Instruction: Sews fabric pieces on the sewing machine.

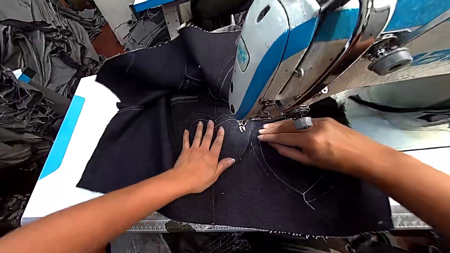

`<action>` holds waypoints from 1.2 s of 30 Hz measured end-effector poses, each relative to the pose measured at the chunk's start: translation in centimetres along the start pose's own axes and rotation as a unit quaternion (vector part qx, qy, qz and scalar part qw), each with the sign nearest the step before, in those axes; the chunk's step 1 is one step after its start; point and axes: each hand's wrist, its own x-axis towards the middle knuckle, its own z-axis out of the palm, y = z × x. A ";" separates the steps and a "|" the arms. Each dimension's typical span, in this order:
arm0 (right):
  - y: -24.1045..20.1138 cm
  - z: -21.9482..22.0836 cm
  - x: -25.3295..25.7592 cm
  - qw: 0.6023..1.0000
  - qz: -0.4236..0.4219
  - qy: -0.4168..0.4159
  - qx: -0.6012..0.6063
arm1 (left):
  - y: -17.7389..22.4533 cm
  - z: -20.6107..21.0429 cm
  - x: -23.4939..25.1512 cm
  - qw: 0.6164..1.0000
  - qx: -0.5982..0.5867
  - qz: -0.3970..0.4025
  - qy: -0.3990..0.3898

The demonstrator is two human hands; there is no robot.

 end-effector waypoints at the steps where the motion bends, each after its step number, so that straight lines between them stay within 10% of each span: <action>1: -2.5 -0.7 0.3 0.997 0.071 0.007 -0.004 | -0.6 -0.7 0.3 0.999 0.016 0.033 0.002; 5: -13.5 3.5 2.4 0.961 0.271 0.048 0.040 | -5.6 -0.3 4.3 0.937 0.031 0.335 0.091; 8: -16.7 8.6 2.1 0.962 0.263 0.076 -0.017 | -7.2 0.8 5.7 0.917 -0.007 0.396 0.045; 21: -9.9 4.1 -1.5 0.967 0.248 0.054 0.034 | 0.9 2.2 2.3 0.995 -0.059 0.023 0.082; 36: -6.7 3.8 0.0 0.974 0.222 0.037 0.002 | -1.0 0.8 5.2 0.996 -0.057 0.025 0.061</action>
